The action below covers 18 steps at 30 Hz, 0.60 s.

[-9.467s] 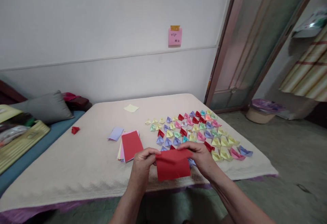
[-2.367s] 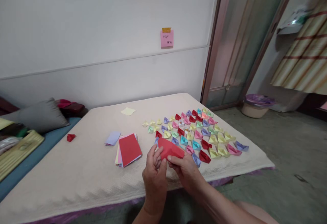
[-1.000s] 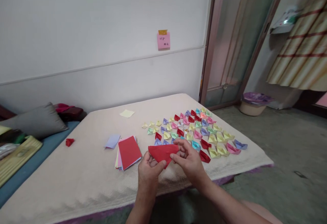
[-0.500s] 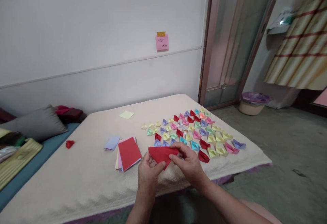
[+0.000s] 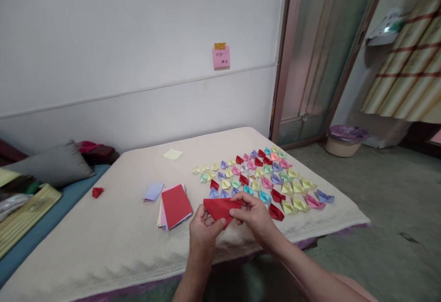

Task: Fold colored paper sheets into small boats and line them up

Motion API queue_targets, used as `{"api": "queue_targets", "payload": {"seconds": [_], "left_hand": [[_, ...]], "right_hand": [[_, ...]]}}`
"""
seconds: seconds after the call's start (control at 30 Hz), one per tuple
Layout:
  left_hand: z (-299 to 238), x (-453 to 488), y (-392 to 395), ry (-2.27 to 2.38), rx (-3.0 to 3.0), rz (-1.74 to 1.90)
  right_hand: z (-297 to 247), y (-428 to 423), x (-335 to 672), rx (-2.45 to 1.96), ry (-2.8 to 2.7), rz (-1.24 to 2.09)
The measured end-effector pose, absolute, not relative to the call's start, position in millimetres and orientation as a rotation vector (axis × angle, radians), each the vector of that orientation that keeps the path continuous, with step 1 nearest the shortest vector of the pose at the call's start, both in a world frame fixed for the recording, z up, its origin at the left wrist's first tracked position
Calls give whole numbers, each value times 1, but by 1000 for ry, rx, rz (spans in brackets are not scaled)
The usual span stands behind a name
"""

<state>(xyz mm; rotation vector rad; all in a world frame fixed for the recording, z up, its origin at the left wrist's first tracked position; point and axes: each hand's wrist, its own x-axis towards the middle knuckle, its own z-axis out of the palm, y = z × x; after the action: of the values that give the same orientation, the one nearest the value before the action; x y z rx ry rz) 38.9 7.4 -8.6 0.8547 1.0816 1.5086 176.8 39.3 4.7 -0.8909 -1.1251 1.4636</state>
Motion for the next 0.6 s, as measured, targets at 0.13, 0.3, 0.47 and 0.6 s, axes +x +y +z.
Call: {"api": "queue_targets", "payload": {"seconds": [0.13,0.3,0.47,0.6], "left_hand": [[-6,39,4,1099,938,1517],[-9,32,4,1141,981,1514],[-5,30,3,1190,936,1605],[4,31,-2,1261,1032,1600]], "right_hand": [[0,41,177,-934,-1108,1442],[-1,43,181,-929,-1148,1430],[-2,44,184,-919,-1234,1424],[-4,45,185,-915,-1249,1434]]}}
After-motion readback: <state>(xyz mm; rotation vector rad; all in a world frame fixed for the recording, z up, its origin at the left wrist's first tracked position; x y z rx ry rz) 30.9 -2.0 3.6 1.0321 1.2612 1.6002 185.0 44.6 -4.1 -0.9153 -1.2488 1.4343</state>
